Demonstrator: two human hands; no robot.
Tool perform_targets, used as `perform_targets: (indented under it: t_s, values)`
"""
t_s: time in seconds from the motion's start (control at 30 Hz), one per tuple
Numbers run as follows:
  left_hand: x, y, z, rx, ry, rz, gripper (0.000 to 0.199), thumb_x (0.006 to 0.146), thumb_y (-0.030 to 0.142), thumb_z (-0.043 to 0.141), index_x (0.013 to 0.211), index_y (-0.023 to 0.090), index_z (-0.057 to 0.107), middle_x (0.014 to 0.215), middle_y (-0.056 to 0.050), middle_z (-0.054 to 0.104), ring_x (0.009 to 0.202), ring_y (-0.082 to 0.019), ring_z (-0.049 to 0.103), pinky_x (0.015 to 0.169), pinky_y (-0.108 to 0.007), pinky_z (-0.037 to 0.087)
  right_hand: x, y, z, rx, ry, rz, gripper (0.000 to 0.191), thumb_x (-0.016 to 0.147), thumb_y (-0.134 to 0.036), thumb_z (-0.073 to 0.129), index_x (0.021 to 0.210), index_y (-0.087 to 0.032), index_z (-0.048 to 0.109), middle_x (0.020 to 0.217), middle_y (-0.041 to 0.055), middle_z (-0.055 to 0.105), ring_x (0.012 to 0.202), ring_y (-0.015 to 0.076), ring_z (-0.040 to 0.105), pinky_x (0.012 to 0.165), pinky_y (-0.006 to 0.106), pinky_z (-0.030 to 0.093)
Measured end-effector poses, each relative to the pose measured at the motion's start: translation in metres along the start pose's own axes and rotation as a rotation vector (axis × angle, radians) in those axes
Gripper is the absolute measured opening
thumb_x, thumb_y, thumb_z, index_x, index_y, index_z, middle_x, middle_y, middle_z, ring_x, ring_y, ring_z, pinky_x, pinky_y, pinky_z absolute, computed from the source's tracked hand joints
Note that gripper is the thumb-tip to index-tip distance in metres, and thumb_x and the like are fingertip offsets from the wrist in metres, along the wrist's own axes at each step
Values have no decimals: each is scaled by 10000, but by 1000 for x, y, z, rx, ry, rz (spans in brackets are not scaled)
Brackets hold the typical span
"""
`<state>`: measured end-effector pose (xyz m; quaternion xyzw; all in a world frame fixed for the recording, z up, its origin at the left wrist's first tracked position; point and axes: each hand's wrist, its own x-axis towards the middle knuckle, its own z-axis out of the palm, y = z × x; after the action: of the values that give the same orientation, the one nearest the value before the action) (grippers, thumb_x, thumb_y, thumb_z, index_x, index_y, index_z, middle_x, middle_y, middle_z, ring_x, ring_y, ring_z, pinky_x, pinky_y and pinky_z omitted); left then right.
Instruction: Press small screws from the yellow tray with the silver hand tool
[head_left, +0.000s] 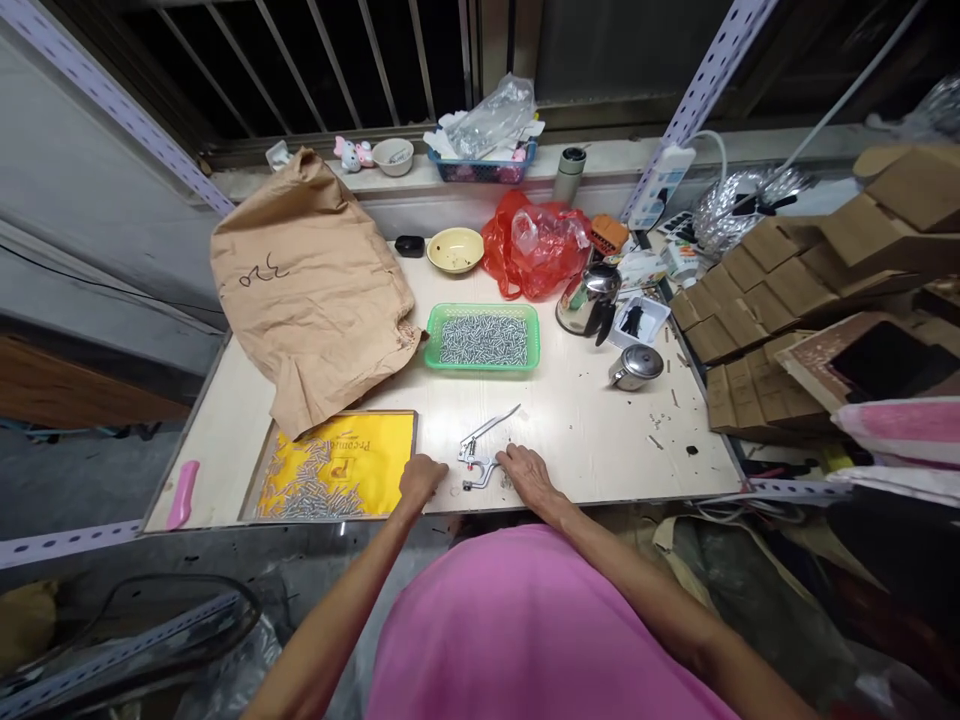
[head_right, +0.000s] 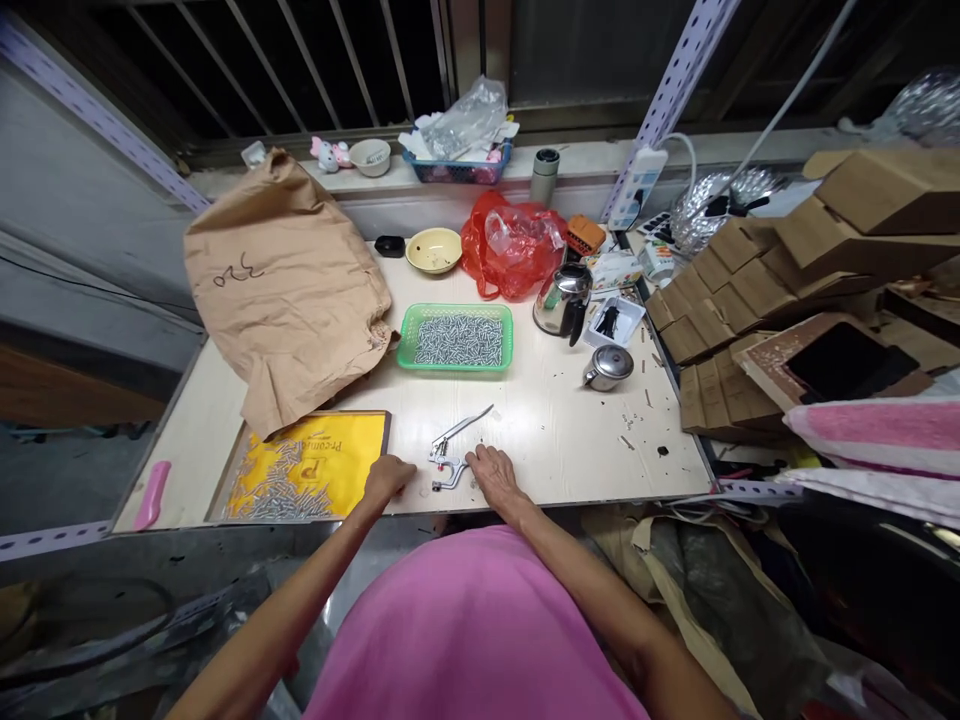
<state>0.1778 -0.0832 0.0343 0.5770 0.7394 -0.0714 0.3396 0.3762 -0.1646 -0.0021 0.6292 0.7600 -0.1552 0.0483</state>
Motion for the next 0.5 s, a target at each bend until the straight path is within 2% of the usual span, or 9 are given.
perform_targets:
  t_s: [0.07, 0.1, 0.2, 0.27, 0.3, 0.37, 0.43, 0.5]
  values:
    - [-3, 22, -19, -184, -16, 14, 175, 728, 271, 595, 659, 130, 672, 552, -64, 628, 519, -181, 637, 493, -242, 488, 1, 2, 1, 6, -5, 5, 271, 898, -77, 440, 1077, -226, 579, 1031, 65, 595, 897, 189, 545, 702, 286, 377]
    - [-6, 37, -30, -298, 18, 73, 210, 754, 298, 585, 707, 120, 686, 572, -51, 627, 523, -161, 629, 488, -228, 492, 2, 2, 1, 6, -10, 2, 274, 897, -77, 443, 1083, -227, 577, 1029, 63, 596, 891, 187, 546, 699, 284, 375]
    - [-16, 83, -59, -594, 222, 311, 330, 800, 341, 573, 1014, 118, 687, 782, -41, 664, 577, -110, 617, 480, -195, 504, 3, 3, 2, 1, -28, -11, 271, 905, -92, 439, 1097, -230, 571, 1034, 60, 594, 888, 183, 549, 697, 280, 371]
    - [-18, 93, -66, -627, 327, 424, 406, 813, 344, 576, 1157, 138, 640, 877, -47, 660, 579, -91, 602, 484, -196, 505, 1, 3, 3, -7, -28, -10, 261, 916, -108, 425, 1094, -233, 571, 1037, 62, 592, 898, 186, 548, 704, 281, 368]
    - [-17, 88, -65, -594, 364, 452, 392, 826, 338, 566, 1160, 147, 641, 893, -50, 660, 600, -95, 606, 512, -206, 514, 0, 3, 4, -10, -28, -8, 259, 918, -111, 419, 1086, -234, 573, 1033, 64, 591, 901, 188, 547, 707, 283, 366]
    - [-11, 57, -56, -459, 425, 442, 294, 835, 286, 551, 1055, 151, 692, 897, -60, 670, 708, -128, 634, 641, -247, 539, -2, 3, 7, -16, -23, -9, 266, 914, -100, 415, 1077, -235, 575, 1025, 69, 589, 900, 193, 545, 707, 287, 361]
    - [-3, 6, -45, -300, 489, 339, 227, 824, 202, 539, 945, 136, 719, 907, -83, 684, 853, -173, 642, 803, -295, 517, -3, 2, 9, -21, -19, -17, 277, 907, -88, 418, 1077, -239, 575, 1015, 71, 587, 892, 197, 542, 697, 290, 354]
    - [6, -50, -42, -168, 543, 174, 243, 832, 170, 502, 934, 126, 718, 941, -111, 686, 915, -203, 637, 861, -320, 485, -5, 1, 10, -31, -21, -18, 291, 901, -76, 416, 1081, -244, 572, 1010, 71, 585, 881, 197, 540, 685, 289, 346]
